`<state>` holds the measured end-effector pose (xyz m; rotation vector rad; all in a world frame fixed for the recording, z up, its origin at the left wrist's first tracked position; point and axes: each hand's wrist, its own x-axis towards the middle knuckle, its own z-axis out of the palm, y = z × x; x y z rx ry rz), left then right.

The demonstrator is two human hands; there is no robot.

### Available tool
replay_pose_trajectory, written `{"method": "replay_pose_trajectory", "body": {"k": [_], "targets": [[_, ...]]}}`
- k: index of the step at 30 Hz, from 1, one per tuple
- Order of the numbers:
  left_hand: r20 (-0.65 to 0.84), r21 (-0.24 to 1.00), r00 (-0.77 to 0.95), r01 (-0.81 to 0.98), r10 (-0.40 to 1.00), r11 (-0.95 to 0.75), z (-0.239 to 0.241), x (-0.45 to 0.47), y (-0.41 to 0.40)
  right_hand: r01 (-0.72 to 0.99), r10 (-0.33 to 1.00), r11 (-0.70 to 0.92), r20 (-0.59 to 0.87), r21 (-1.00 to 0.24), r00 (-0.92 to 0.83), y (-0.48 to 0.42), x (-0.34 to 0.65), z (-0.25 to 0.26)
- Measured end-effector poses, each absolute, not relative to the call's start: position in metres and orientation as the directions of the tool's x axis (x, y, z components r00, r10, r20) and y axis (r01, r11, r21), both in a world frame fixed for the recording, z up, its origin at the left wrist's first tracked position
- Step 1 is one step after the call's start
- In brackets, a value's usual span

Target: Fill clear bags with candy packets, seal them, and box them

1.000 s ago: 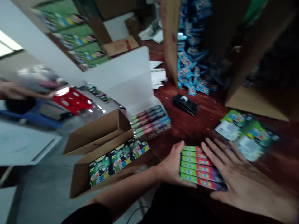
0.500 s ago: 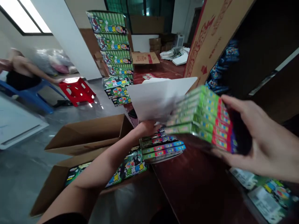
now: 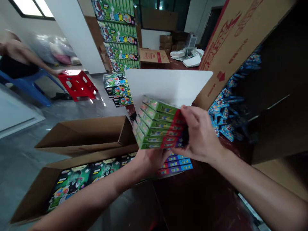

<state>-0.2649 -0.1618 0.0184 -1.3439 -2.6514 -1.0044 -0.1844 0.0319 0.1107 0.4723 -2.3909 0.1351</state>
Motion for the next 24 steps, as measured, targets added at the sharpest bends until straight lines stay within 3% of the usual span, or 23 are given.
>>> {"method": "replay_pose_trajectory", "body": {"k": [4, 8, 12, 15, 18, 20, 21, 24], "targets": [[0.182, 0.267, -0.551, 0.825, 0.814, 0.499, 0.025, -0.235, -0.176, -0.387, -0.31, 0.921, 0.512, -0.047, -0.801, 0.024, -0.213, 0.076], [0.254, 0.289, -0.519, 0.846, 0.817, 0.448, 0.018, -0.23, -0.181, -0.396, -0.36, 0.916, 0.303, -0.067, -0.883, 0.035, -0.23, 0.06], [0.392, 0.329, -0.49, 0.865, 0.778, 0.379, 0.008, -0.224, -0.187, -0.454, -0.426, 0.88, 0.19, -0.139, -0.885, 0.044, -0.246, 0.07], [0.596, 0.365, -0.494, 0.869, 0.633, 0.335, 0.002, -0.219, -0.198, -0.475, -0.462, 0.866, 0.113, -0.156, -0.88, 0.043, -0.26, 0.076], [0.67, 0.573, -0.69, 0.716, 0.276, 0.398, -0.009, -0.225, -0.206, -0.486, -0.481, 0.861, 0.075, -0.147, -0.874, 0.041, -0.27, 0.077], [0.486, 0.813, -0.873, 0.463, 0.025, 0.354, -0.02, -0.232, -0.206, -0.486, -0.481, 0.86, 0.073, -0.157, -0.874, 0.038, -0.272, 0.077], [0.338, 0.907, -0.941, 0.316, -0.032, 0.279, -0.025, -0.236, -0.203, -0.481, -0.476, 0.862, 0.073, -0.161, -0.877, 0.036, -0.272, 0.077], [-0.041, 0.999, -0.996, -0.04, 0.083, 0.014, -0.035, -0.24, -0.191, -0.477, -0.471, 0.864, 0.073, -0.162, -0.879, 0.025, -0.268, 0.08]]}}
